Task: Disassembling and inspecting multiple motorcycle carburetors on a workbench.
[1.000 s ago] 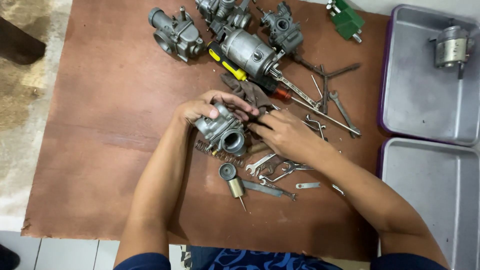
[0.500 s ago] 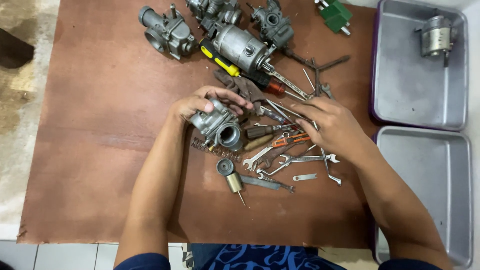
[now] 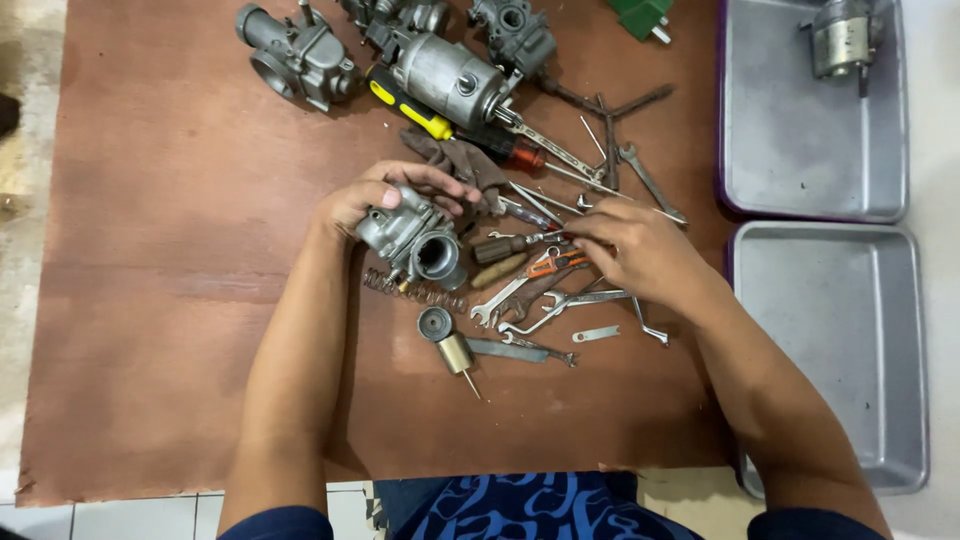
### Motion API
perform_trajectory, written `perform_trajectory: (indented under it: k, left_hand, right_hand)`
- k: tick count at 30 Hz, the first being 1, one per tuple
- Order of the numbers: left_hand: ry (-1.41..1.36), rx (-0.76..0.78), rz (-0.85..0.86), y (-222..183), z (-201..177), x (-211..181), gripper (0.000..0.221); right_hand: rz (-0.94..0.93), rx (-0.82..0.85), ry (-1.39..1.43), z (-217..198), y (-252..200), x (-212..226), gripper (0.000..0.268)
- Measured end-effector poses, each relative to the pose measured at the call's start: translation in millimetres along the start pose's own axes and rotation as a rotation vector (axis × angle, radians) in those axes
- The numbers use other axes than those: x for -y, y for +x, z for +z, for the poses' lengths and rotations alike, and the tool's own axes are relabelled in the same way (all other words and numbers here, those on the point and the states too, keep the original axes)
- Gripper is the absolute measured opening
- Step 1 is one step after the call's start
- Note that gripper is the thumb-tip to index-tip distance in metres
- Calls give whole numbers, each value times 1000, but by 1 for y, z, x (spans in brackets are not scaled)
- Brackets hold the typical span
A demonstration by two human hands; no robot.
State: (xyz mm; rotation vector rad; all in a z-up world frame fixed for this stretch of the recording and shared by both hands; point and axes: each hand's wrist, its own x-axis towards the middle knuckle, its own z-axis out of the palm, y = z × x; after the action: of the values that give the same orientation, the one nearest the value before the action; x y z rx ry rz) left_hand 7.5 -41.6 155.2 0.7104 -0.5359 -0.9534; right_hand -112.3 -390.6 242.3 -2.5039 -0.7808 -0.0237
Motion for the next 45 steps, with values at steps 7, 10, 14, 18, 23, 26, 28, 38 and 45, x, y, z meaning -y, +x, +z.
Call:
perform_trajectory:
  k: [7,10,14,18,23,26,28,38,45]
  left_hand:
    - [27,-37,2,0,6,-2,88]
    - [27,-47,8,-1,5,0,87]
    - [30,-51,4,-2,10,-3,89]
    - [16,-57,-2,-3,8,-1,88]
    - [14,-79,1,-4,10,-1,88]
    - [3,-69,4,-3,9,-1,88]
    - [8,-68,1,-3,8,-1,88]
    - [3,-81,4,-3,12,-3,88]
    - [-7,-56,23,-4,8,0,86]
  right_hand:
    - [-33,89,-28,0,-2,11,20]
    - [-16,130,-18,9,-7,6,22]
    - [-46,101,3,5,-11,10,18]
    - [-41,154,13,2,-15,18,14]
    - [-40,270,4,-4,-12,28,12]
    - [-5,360,27,-9,-4,44,14]
    - [-15,404,22,-7,-5,48,17]
    - [-29,324,44,-7,-4,36,18]
    - [40,286,-5,-7,2,19,16]
